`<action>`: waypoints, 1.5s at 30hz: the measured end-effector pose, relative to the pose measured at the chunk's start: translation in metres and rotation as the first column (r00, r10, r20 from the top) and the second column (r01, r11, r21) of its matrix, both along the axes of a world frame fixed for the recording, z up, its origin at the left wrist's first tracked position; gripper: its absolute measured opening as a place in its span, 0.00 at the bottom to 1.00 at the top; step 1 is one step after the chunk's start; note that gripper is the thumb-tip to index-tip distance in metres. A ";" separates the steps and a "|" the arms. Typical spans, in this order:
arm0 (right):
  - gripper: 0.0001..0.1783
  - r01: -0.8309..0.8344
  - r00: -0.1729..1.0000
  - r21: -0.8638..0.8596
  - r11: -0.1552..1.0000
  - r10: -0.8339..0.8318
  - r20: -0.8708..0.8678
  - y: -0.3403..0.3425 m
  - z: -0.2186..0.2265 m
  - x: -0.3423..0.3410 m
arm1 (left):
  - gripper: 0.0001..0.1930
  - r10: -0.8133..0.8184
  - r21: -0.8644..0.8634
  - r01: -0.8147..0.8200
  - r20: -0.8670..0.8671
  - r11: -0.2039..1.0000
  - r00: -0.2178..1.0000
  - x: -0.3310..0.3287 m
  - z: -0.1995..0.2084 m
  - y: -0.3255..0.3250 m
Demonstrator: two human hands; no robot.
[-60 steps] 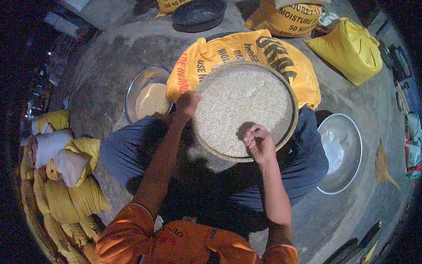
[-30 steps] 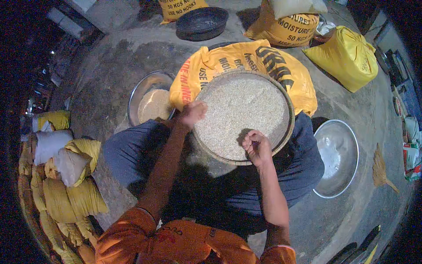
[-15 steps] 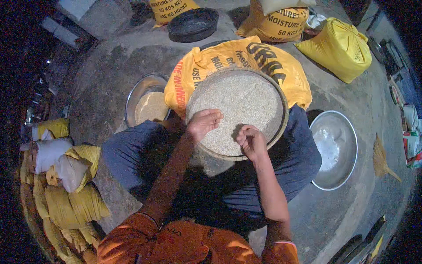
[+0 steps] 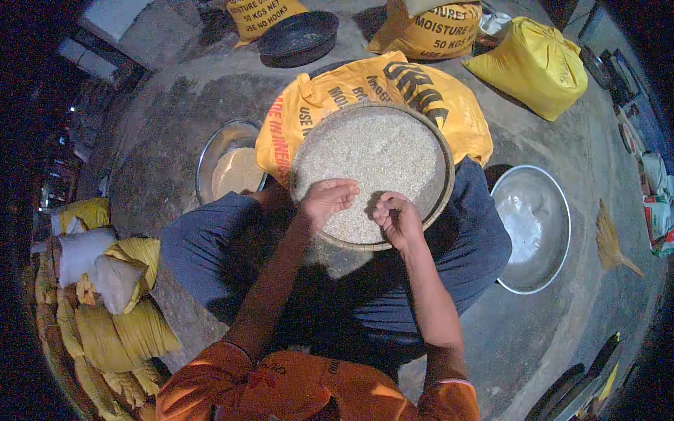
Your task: Sifting rice in a winnowing tray to remove small debris or broken grains.
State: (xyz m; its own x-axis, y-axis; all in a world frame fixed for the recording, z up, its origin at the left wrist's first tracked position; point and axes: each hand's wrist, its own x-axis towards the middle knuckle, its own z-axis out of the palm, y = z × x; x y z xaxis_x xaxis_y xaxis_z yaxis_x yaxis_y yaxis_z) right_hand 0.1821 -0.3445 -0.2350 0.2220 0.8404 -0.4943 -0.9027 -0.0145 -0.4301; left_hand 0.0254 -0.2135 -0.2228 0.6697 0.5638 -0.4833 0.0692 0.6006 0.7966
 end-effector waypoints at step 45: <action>0.16 0.007 0.987 0.063 0.998 0.004 -0.163 -0.009 -0.011 0.014 | 0.08 -0.165 0.578 0.250 -0.196 0.777 0.967 0.032 0.044 -0.047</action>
